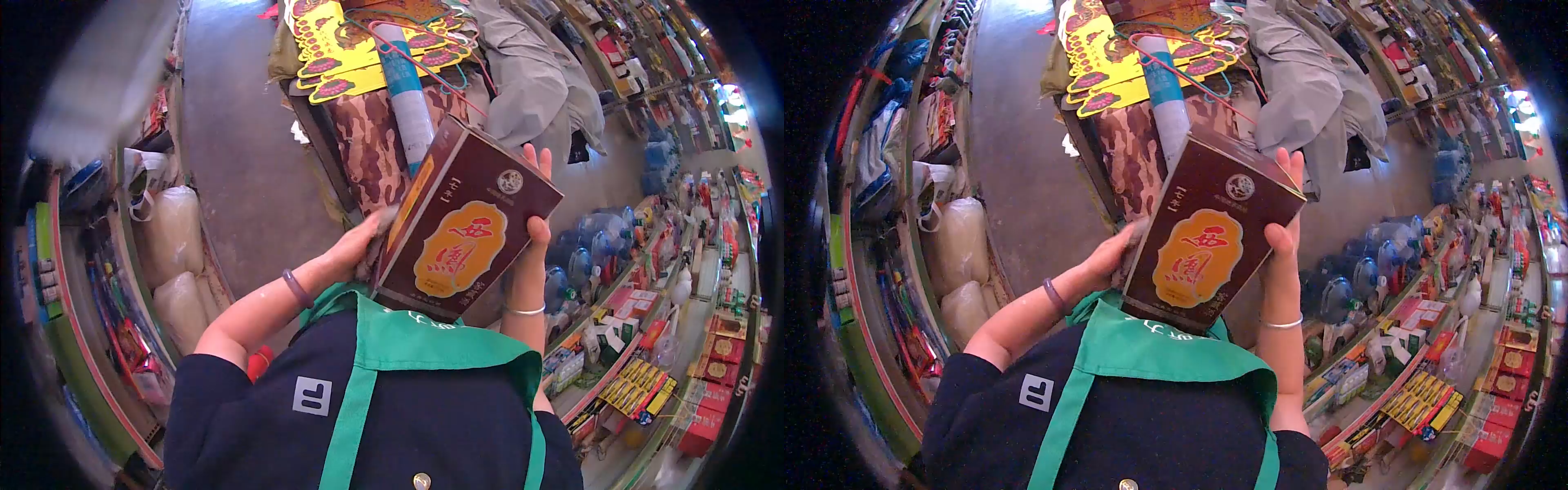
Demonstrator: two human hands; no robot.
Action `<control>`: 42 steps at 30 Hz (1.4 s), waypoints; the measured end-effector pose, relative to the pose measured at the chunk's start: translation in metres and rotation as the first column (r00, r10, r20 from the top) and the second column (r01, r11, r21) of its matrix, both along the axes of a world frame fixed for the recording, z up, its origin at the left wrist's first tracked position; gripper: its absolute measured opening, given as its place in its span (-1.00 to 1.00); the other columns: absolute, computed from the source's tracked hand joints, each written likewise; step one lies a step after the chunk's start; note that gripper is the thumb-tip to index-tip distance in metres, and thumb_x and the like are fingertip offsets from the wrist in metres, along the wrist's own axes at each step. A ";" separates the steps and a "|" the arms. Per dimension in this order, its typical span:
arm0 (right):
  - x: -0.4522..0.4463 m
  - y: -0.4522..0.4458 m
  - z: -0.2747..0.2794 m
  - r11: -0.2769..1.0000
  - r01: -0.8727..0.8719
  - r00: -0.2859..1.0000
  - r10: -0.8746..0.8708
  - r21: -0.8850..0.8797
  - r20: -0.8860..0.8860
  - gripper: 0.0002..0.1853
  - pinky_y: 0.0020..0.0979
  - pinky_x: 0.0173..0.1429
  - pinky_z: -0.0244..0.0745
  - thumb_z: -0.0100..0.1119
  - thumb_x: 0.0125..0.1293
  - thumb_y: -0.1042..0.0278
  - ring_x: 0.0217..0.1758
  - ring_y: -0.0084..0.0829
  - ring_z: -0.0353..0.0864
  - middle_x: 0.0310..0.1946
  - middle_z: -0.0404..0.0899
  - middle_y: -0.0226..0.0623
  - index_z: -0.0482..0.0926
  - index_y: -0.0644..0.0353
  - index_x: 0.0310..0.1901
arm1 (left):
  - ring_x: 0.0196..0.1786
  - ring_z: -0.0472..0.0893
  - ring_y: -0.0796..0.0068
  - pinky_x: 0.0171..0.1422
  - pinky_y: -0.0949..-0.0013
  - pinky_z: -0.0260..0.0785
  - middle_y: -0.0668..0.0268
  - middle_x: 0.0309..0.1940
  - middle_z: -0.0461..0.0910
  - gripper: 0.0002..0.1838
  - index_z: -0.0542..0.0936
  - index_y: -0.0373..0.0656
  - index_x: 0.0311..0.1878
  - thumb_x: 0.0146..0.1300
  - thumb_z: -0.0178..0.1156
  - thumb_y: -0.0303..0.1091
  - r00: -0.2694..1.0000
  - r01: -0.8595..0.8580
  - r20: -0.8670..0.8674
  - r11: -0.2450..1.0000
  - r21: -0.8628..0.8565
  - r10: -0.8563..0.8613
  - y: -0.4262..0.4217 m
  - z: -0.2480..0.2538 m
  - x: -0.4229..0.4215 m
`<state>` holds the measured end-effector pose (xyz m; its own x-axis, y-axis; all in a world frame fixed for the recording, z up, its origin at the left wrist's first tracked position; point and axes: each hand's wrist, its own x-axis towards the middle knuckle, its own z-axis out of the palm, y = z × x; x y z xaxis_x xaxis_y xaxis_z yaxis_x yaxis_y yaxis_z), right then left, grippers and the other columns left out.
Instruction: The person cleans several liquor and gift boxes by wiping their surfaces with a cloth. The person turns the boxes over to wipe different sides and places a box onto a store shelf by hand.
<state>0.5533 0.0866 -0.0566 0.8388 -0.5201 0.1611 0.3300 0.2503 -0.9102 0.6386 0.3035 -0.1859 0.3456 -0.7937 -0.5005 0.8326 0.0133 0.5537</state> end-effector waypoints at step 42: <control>-0.032 -0.008 0.094 0.711 0.656 0.619 -0.314 -0.254 0.720 -0.04 0.06 0.46 0.16 0.27 0.05 0.08 0.45 -0.03 0.16 0.42 0.08 0.08 0.04 0.16 0.46 | 0.07 0.59 0.17 0.17 -0.03 0.44 0.14 0.10 0.57 -0.48 0.48 -0.13 0.18 0.43 -0.26 0.00 0.536 -0.222 -0.738 0.774 -0.592 -0.411 -0.048 0.041 -0.017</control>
